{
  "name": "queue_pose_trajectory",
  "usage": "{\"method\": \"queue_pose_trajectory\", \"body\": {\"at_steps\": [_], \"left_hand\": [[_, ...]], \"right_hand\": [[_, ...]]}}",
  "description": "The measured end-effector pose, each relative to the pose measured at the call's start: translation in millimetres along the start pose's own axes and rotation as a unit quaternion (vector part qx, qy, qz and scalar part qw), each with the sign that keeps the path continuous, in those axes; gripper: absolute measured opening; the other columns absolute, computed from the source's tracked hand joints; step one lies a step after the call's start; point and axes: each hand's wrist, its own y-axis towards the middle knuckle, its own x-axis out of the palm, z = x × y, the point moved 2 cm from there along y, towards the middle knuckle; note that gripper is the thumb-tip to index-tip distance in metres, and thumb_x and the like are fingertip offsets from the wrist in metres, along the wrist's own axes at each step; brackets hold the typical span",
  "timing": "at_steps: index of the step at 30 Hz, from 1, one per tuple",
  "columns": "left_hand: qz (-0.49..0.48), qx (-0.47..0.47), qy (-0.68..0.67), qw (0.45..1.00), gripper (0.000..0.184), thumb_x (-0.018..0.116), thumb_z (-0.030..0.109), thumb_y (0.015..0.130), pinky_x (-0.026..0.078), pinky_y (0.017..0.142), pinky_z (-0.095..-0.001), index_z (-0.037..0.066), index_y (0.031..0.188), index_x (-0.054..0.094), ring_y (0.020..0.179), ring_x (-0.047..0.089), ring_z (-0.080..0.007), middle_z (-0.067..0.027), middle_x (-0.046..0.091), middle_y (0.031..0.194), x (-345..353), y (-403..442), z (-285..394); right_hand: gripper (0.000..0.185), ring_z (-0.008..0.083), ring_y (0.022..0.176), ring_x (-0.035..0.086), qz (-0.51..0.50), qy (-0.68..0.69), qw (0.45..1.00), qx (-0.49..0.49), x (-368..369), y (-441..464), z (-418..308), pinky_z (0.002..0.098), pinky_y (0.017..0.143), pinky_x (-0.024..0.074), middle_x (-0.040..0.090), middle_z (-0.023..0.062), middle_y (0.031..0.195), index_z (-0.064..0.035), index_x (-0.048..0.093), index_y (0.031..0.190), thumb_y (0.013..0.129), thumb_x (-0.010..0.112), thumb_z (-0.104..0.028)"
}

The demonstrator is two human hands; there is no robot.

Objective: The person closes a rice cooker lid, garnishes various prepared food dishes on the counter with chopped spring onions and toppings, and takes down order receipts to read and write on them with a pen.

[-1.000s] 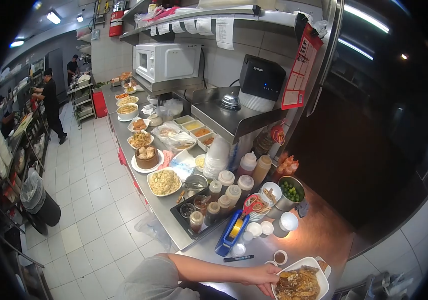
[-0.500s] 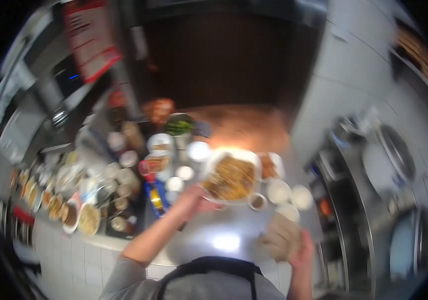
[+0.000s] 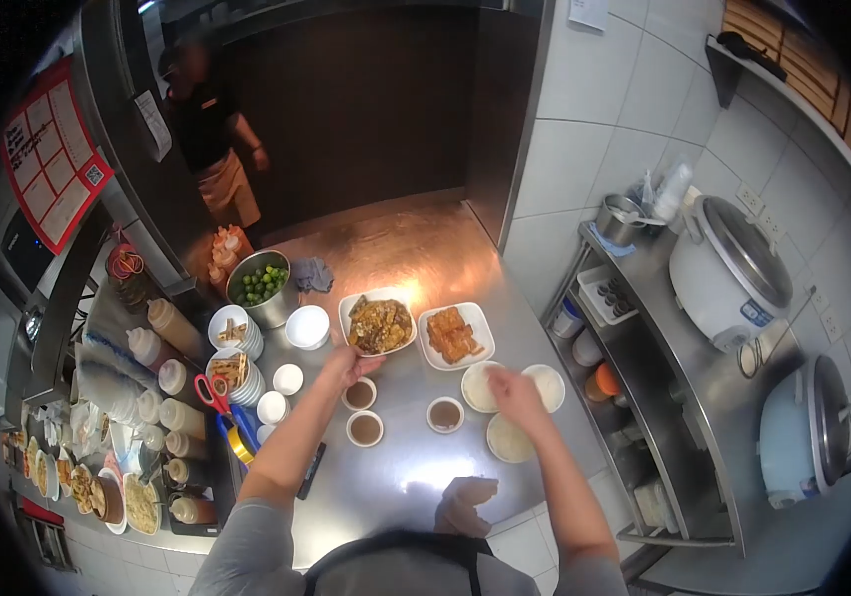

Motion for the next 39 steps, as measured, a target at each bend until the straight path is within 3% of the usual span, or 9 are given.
{"method": "queue_pose_trajectory", "body": {"at_steps": [5, 8, 13, 16, 19, 23, 28, 34, 39], "left_hand": [[0.002, -0.024, -0.006, 1.0, 0.036, 0.03, -0.003, 0.086, 0.056, 0.07, -0.0393, -0.01, 0.121, 0.032, 0.091, 0.062, -0.0364, -0.026, 0.054, 0.109, -10.4, 43.4, -5.2], [-0.029, -0.038, 0.02, 0.999, 0.036, 0.031, 0.0, 0.089, 0.056, 0.069, -0.037, -0.005, 0.125, 0.03, 0.094, 0.062, -0.0334, -0.0228, 0.055, 0.111, -16.1, 54.9, 3.3], [-0.053, -0.023, 0.055, 0.997, 0.045, 0.034, 0.01, 0.094, 0.05, 0.068, -0.0316, 0.012, 0.135, 0.017, 0.093, 0.062, -0.0253, -0.0169, 0.053, 0.115, -29.3, 56.4, 9.5], [0.069, -0.028, 0.206, 0.976, 0.053, 0.039, 0.017, 0.094, 0.049, 0.072, -0.0311, 0.01, 0.137, 0.01, 0.096, 0.06, -0.0228, -0.0174, 0.05, 0.118, -4.5, 5.2, 27.3], [0.135, 0.215, 0.294, 0.921, 0.062, 0.048, 0.014, 0.09, 0.043, 0.088, -0.0355, 0.003, 0.138, 0.01, 0.108, 0.051, -0.0284, -0.0206, 0.045, 0.124, 4.1, -23.4, 8.5], [-0.008, 0.395, 0.522, 0.756, 0.08, 0.062, 0.009, 0.077, 0.027, 0.104, -0.0421, 0.002, 0.139, 0.013, 0.128, 0.028, -0.0388, -0.027, 0.028, 0.136, 68.1, -63.7, -32.8], [-0.245, 0.314, 0.638, 0.658, 0.099, 0.072, 0.016, 0.064, 0.013, 0.106, -0.0536, 0.013, 0.142, 0.01, 0.133, 0.004, -0.0437, -0.0235, 0.005, 0.144, 154.1, -71.3, -62.3], [-0.265, 0.307, 0.731, 0.548, 0.11, 0.077, 0.017, 0.052, 0.02, 0.104, -0.0538, 0.019, 0.142, 0.013, 0.131, 0.016, -0.0427, -0.0229, 0.016, 0.141, 188.4, -30.0, -92.2], [-0.23, 0.311, 0.71, 0.589, 0.112, 0.08, 0.019, 0.047, 0.03, 0.098, -0.047, 0.017, 0.14, 0.018, 0.121, 0.031, -0.0396, -0.0206, 0.03, 0.133, 185.9, -9.0, -86.2]], "right_hand": [[0.031, 0.0318, 0.076, 0.064, -0.001, -0.242, 0.97, 0.004, 24.6, 118.7, 80.6, 0.0396, 0.073, 0.0497, 0.063, 0.0232, 0.087, 0.0023, 0.056, 0.106, 0.078, 0.055, -0.01], [0.035, 0.0319, 0.07, 0.064, -0.097, -0.158, 0.982, 0.033, 43.8, 146.4, 102.2, 0.0403, 0.067, 0.0516, 0.063, 0.0226, 0.085, 0.0018, 0.055, 0.109, 0.075, 0.053, -0.006], [0.032, 0.0345, 0.074, 0.063, -0.022, -0.09, 0.995, 0.048, 53.1, 155.4, 117.6, 0.0408, 0.067, 0.0518, 0.063, 0.0228, 0.086, -0.0001, 0.059, 0.104, 0.074, 0.048, 0.0], [0.033, 0.0327, 0.069, 0.064, -0.026, -0.043, 0.991, 0.121, 43.9, 164.2, 98.6, 0.0397, 0.061, 0.0525, 0.063, 0.0225, 0.082, -0.0008, 0.06, 0.103, 0.075, 0.044, 0.003], [0.035, 0.0253, 0.051, 0.063, -0.008, 0.041, 0.991, 0.129, 46.8, 181.7, 96.3, 0.0353, 0.044, 0.0511, 0.063, 0.0199, 0.073, -0.0019, 0.061, 0.104, 0.077, 0.041, 0.004], [0.051, 0.0264, 0.079, 0.064, -0.058, 0.085, 0.981, 0.165, 40.2, 196.5, 85.0, 0.0349, 0.06, 0.0526, 0.061, 0.0227, 0.095, 0.0017, 0.039, 0.127, 0.079, 0.051, -0.01], [0.088, 0.0326, 0.123, 0.04, -0.155, -0.121, 0.98, 0.022, -16.5, 135.2, 80.5, 0.0361, 0.101, 0.0332, 0.035, 0.0257, 0.134, 0.003, 0.02, 0.137, 0.071, 0.067, -0.032], [0.109, 0.0326, 0.129, 0.031, -0.181, -0.1, 0.968, 0.145, -64.3, 16.5, 94.8, 0.0347, 0.106, 0.0248, 0.029, 0.0256, 0.138, 0.0046, 0.012, 0.138, 0.058, 0.078, -0.03], [0.108, 0.0315, 0.126, 0.035, -0.097, 0.112, 0.961, 0.235, -52.1, 0.0, 102.0, 0.0334, 0.098, 0.0355, 0.029, 0.0256, 0.137, 0.0096, 0.008, 0.137, 0.06, 0.076, -0.026]]}}
